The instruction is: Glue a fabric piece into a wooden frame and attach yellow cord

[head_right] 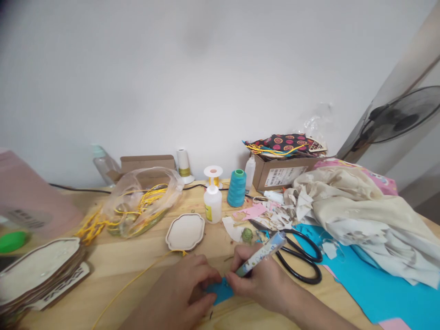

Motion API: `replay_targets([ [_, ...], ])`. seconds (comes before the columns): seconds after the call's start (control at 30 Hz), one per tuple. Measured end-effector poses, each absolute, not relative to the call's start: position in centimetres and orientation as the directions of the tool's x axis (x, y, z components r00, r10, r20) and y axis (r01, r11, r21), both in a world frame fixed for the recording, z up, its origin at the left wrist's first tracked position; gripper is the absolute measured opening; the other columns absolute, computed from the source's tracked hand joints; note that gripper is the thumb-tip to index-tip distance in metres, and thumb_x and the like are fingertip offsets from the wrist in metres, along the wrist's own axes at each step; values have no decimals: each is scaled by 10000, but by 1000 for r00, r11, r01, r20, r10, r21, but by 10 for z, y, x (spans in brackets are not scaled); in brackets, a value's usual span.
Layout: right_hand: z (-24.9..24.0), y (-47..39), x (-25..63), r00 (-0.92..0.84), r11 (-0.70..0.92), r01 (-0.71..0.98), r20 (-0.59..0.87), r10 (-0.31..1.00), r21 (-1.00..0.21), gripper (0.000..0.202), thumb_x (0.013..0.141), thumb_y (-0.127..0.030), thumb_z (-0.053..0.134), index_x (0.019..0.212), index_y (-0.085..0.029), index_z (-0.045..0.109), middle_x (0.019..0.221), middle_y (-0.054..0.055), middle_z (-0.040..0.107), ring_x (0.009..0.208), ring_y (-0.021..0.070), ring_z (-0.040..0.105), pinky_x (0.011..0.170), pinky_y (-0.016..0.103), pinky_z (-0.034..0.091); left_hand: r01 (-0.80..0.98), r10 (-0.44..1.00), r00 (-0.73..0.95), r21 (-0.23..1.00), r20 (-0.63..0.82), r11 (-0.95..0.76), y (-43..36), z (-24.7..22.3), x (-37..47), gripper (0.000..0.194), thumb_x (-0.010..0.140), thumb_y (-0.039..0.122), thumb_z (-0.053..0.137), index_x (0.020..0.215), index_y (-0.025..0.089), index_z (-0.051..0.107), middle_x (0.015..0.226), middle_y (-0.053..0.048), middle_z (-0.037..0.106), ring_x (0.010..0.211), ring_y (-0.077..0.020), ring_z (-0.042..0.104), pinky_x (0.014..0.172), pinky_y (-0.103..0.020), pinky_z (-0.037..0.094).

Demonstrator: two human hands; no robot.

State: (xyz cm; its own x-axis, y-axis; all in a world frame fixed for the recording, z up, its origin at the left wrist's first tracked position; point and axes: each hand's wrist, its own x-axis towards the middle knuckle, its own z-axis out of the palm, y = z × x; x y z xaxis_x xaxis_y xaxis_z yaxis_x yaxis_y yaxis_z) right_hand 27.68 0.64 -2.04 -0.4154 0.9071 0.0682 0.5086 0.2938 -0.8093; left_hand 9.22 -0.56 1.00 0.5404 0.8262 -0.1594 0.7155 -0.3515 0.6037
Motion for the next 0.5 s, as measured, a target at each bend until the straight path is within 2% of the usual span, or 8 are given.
replay_targets([
  [0.33, -20, 5, 275, -408, 325, 516, 107, 907, -793, 199, 670, -214, 539, 513, -164, 427, 445, -57, 398, 428, 54, 338, 384, 165, 253, 712, 829, 540, 605, -146, -357, -8, 10, 92, 198, 686, 196, 486, 829, 256, 609, 786, 9, 559, 770, -161, 475, 626, -248, 334],
  [0.5, -17, 5, 275, -391, 264, 507, 54, 919, -820, 194, 659, -210, 534, 514, -169, 412, 451, -59, 387, 430, 57, 335, 389, 168, 259, 711, 828, 540, 608, -149, -354, -7, 10, 92, 198, 684, 196, 484, 824, 256, 610, 781, 8, 561, 757, -156, 478, 618, -244, 333],
])
